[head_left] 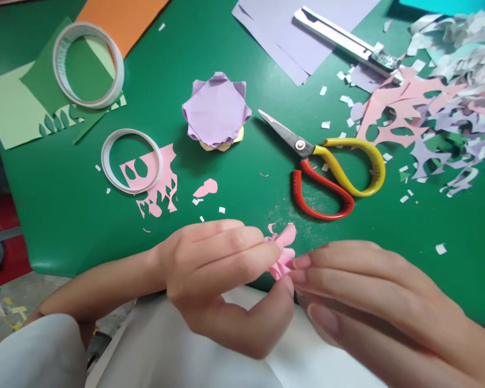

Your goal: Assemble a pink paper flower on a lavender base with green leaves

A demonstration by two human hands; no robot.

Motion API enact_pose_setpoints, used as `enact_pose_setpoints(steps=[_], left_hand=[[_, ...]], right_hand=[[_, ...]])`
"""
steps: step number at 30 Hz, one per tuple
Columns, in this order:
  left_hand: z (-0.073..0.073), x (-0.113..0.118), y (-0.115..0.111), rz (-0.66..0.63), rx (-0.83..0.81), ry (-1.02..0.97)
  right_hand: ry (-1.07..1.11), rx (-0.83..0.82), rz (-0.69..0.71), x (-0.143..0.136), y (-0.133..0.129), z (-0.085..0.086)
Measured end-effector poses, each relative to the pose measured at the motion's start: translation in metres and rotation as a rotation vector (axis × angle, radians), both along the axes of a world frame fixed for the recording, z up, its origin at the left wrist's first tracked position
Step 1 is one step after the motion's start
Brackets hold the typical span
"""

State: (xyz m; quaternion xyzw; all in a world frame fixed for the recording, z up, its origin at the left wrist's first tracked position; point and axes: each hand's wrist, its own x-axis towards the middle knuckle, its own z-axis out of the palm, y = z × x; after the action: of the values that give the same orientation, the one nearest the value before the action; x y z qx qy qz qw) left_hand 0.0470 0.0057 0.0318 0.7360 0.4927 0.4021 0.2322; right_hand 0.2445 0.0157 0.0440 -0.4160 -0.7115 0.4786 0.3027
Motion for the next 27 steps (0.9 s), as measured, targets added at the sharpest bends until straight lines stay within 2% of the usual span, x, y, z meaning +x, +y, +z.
enact_pose_setpoints(steps=[1, 2, 3, 4, 5, 9, 14, 16, 21, 27], left_hand=[[-0.004, -0.002, 0.003, -0.035, 0.045, 0.022], [-0.007, -0.004, 0.006, -0.112, 0.163, 0.033], [-0.011, -0.006, 0.009, -0.174, 0.171, 0.074], [-0.015, -0.007, 0.011, -0.176, 0.156, 0.061], [-0.017, -0.008, 0.012, -0.185, 0.077, 0.04], [-0.019, -0.01, 0.012, -0.078, -0.142, -0.062], [-0.013, -0.012, 0.013, -0.049, -0.605, -0.263], [-0.011, -0.013, 0.015, -0.039, -0.726, -0.369], [-0.01, -0.014, 0.019, -0.032, -0.84, -0.536], [-0.011, -0.012, 0.016, 0.013, -0.822, -0.539]], right_hand=[[0.011, -0.013, -0.009, -0.001, 0.004, -0.003], [0.021, -0.026, -0.017, -0.002, 0.01, -0.005], [0.031, -0.04, -0.025, -0.002, 0.016, -0.008], [0.04, -0.054, -0.032, -0.002, 0.022, -0.012], [0.05, -0.067, -0.035, -0.003, 0.028, -0.015], [0.103, -0.08, 0.015, -0.005, 0.044, -0.027], [0.133, -0.185, 0.002, -0.007, 0.044, -0.032], [0.17, -0.242, -0.002, -0.008, 0.043, -0.033], [0.231, -0.35, 0.001, -0.009, 0.044, -0.034], [0.265, -0.422, -0.026, -0.01, 0.043, -0.035]])
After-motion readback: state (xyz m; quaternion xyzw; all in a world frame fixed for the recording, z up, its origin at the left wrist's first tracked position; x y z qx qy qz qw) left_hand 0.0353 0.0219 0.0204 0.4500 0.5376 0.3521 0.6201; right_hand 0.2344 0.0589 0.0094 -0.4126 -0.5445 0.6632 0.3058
